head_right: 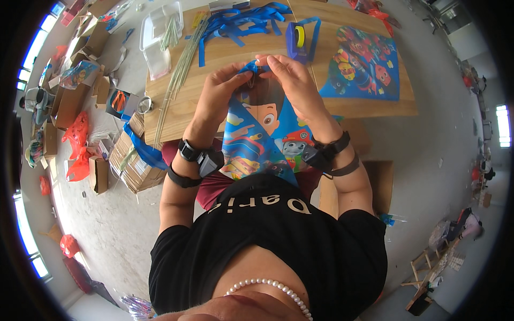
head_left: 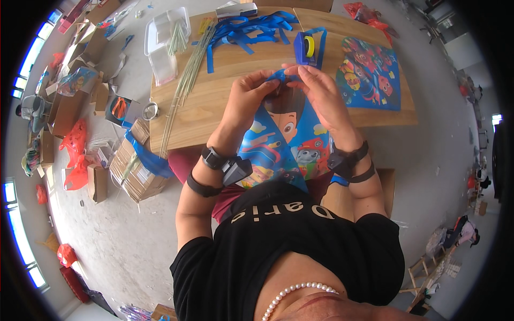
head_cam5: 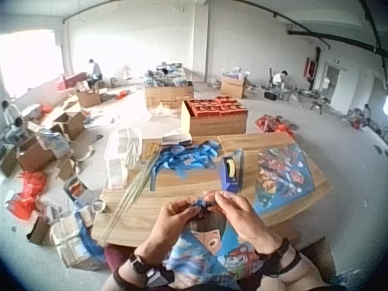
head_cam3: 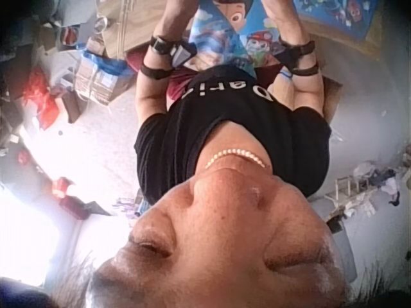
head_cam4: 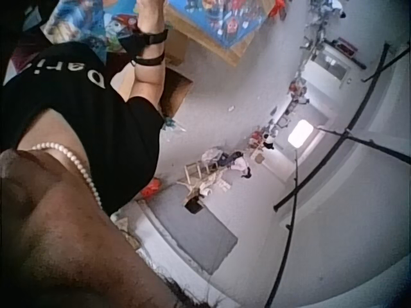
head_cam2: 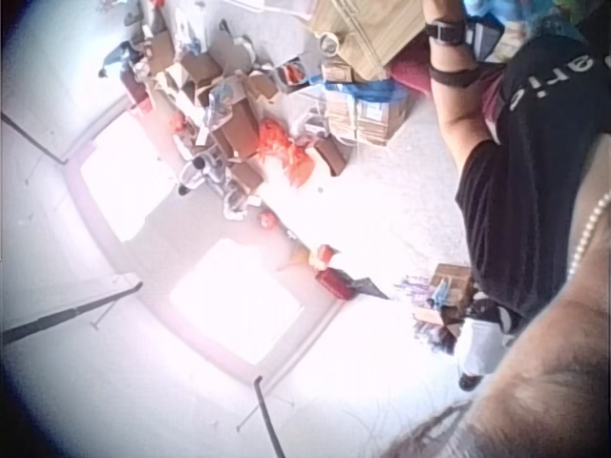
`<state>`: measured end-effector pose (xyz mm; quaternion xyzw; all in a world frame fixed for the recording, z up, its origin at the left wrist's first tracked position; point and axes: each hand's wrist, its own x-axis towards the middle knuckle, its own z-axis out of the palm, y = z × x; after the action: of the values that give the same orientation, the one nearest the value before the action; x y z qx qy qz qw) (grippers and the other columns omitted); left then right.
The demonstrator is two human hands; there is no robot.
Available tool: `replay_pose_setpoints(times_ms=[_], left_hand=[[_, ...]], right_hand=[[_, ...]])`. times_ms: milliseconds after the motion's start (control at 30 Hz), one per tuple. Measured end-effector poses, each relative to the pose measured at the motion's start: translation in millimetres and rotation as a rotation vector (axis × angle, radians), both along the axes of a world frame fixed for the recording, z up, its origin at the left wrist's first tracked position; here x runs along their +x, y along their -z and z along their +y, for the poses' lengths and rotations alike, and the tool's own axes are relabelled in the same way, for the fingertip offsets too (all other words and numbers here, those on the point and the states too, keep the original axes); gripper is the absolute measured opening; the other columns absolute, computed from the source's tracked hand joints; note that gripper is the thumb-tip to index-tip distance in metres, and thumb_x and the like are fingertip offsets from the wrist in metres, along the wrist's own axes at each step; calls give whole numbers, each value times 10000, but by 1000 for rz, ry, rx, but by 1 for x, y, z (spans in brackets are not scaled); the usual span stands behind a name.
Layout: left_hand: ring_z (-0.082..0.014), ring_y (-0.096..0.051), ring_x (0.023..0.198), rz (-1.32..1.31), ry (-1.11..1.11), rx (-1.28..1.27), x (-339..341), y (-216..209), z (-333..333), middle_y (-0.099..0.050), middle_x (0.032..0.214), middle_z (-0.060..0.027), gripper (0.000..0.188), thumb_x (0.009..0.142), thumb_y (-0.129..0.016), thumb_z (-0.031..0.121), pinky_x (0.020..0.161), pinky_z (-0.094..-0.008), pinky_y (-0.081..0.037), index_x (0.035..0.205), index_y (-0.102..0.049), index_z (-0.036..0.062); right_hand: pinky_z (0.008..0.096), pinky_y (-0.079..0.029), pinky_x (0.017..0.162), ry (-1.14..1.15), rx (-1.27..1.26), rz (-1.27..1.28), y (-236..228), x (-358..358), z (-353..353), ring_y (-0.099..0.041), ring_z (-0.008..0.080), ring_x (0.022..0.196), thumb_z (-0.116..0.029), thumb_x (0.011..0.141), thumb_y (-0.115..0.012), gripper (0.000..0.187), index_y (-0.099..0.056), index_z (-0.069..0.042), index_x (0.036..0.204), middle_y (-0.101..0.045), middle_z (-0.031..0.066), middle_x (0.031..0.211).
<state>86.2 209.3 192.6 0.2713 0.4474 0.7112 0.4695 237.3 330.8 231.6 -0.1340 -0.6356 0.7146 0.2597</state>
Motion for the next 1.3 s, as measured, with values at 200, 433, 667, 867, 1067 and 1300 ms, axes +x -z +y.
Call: replay_pose_setpoints(times_ms=[200, 433, 667, 867, 1067, 1300], left_hand=[[-150, -697, 951, -32, 62, 1, -3, -2, 0, -726, 1050, -85, 230, 969, -679, 101, 830, -269, -540, 1168, -680, -14], [-117, -701, 845, -37, -19, -33, 3, -9, 5, -746, 952, -78, 194, 922, -759, 122, 752, -240, -550, 1049, -695, -10], [-121, -697, 780, 32, -88, -62, 3, -8, 6, -739, 902, -85, 206, 897, -790, 123, 677, -244, -552, 1010, -689, -17], [-109, -673, 730, 44, -69, -59, 2, -8, 5, -735, 891, -82, 199, 898, -787, 128, 636, -238, -528, 990, -688, -18], [-109, -676, 711, 72, -59, -45, 3, -7, 6, -736, 862, -77, 177, 905, -777, 132, 635, -236, -524, 955, -687, -12], [-82, -646, 686, 61, -58, -66, 10, -15, 4, -727, 867, -60, 155, 928, -752, 119, 585, -210, -481, 994, -688, -6]], right_hand=[[326, -497, 990, 17, 42, -7, 2, -1, 0, -620, 162, 1135, -306, 1081, -516, 397, -655, 44, 1208, -664, 115, 1256], [308, -487, 990, 28, 57, -18, 2, -2, -4, -622, 154, 1103, -308, 1081, -516, 406, -640, 47, 1235, -668, 100, 1223], [314, -498, 971, 34, 166, -56, 2, -2, -6, -623, 143, 1092, -291, 1079, -526, 345, -655, 4, 1202, -659, 83, 1229], [347, -509, 939, 255, 838, -25, 8, -2, 0, -638, 229, 1099, -178, 1001, -647, 218, -664, -64, 1186, -615, 123, 1290], [353, -489, 902, 417, 942, 29, -15, -10, 5, -628, 253, 1125, -201, 924, -743, 216, -691, -67, 1086, -623, 96, 1279], [321, -484, 905, 170, 870, -99, -23, -16, 23, -626, 190, 1104, -214, 929, -730, 175, -690, -49, 972, -646, 84, 1293]])
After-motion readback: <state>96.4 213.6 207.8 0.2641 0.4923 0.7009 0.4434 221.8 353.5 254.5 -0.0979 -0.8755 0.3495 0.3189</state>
